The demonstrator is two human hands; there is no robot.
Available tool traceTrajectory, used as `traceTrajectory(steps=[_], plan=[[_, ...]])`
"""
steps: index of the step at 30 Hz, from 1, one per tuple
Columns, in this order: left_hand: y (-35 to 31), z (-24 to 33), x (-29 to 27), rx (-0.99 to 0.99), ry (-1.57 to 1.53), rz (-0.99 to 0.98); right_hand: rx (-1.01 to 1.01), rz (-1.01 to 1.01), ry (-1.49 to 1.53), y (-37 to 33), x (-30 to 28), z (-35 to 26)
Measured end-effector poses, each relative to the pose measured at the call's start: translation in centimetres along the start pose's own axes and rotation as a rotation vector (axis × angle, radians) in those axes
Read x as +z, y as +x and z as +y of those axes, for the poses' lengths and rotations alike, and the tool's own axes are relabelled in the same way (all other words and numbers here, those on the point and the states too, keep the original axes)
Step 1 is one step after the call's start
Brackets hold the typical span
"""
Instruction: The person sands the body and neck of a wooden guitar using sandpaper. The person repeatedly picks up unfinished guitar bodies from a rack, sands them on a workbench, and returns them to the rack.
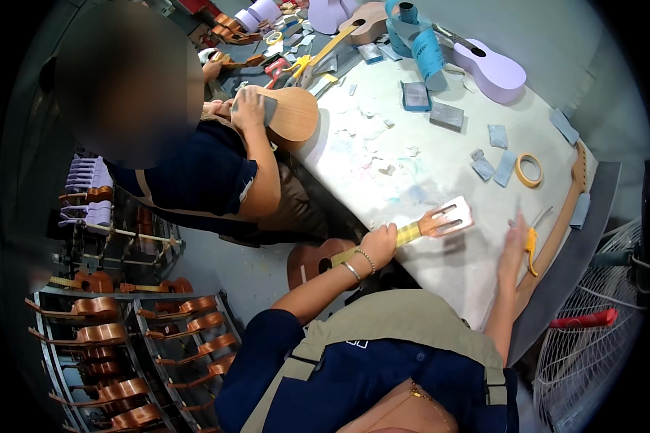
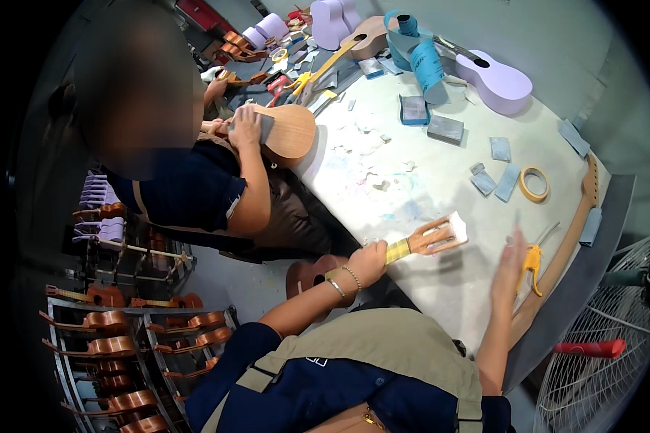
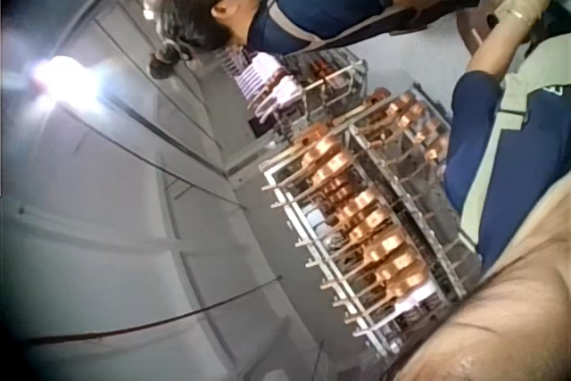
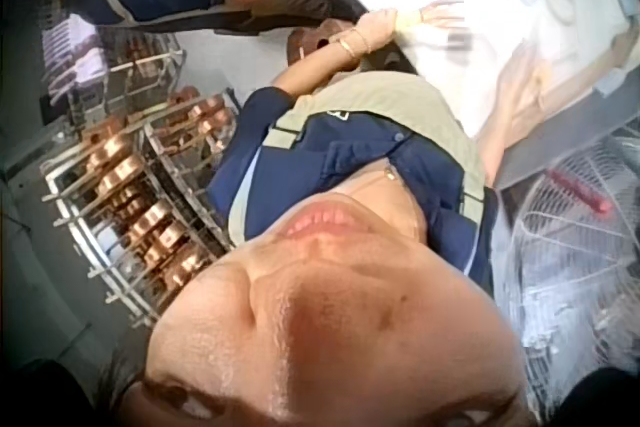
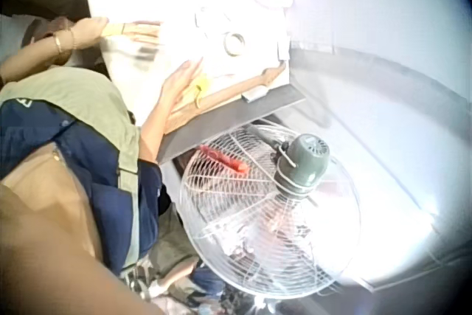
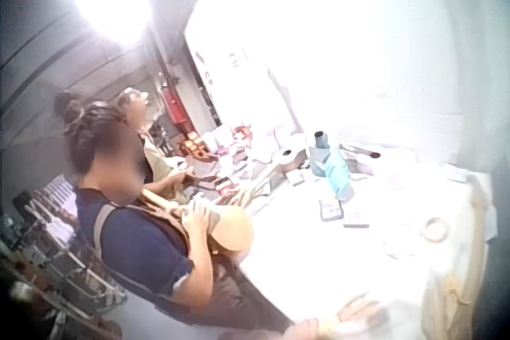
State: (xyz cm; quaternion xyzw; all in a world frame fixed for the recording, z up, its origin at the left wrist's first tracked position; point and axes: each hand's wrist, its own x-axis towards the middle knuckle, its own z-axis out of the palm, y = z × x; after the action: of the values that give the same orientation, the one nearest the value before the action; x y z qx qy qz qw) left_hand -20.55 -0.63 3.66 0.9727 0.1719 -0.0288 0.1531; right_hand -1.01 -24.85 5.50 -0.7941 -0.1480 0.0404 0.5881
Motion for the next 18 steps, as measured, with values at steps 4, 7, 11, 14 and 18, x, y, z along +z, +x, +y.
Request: traceTrajectory(steps=[4, 7, 11, 14, 18], plan=[[-2.6, -0.5, 6.2, -0.107, 0.145, 0.047, -0.444, -0.452, -0.737, -1.9, 4.5, 0.4], [-2.8, 1.7, 5.8, -0.155, 0.125, 0.009, -0.451, -0.547, -0.798, -3.0, 7.2, 2.5], [-3.2, 3.7, 5.3, -0.243, 0.177, -0.062, -0.582, -0.827, -0.721, -5.5, 8.0, 0.1], [-3.6, 4.0, 5.5, -0.25, 0.202, -0.045, -0.489, -0.806, -0.735, -3.5, 7.6, 1.0], [-3.4, 4.7, 5.1, -0.28, 0.205, -0.047, -0.479, -0.662, -0.852, -3.3, 8.3, 3.1]])
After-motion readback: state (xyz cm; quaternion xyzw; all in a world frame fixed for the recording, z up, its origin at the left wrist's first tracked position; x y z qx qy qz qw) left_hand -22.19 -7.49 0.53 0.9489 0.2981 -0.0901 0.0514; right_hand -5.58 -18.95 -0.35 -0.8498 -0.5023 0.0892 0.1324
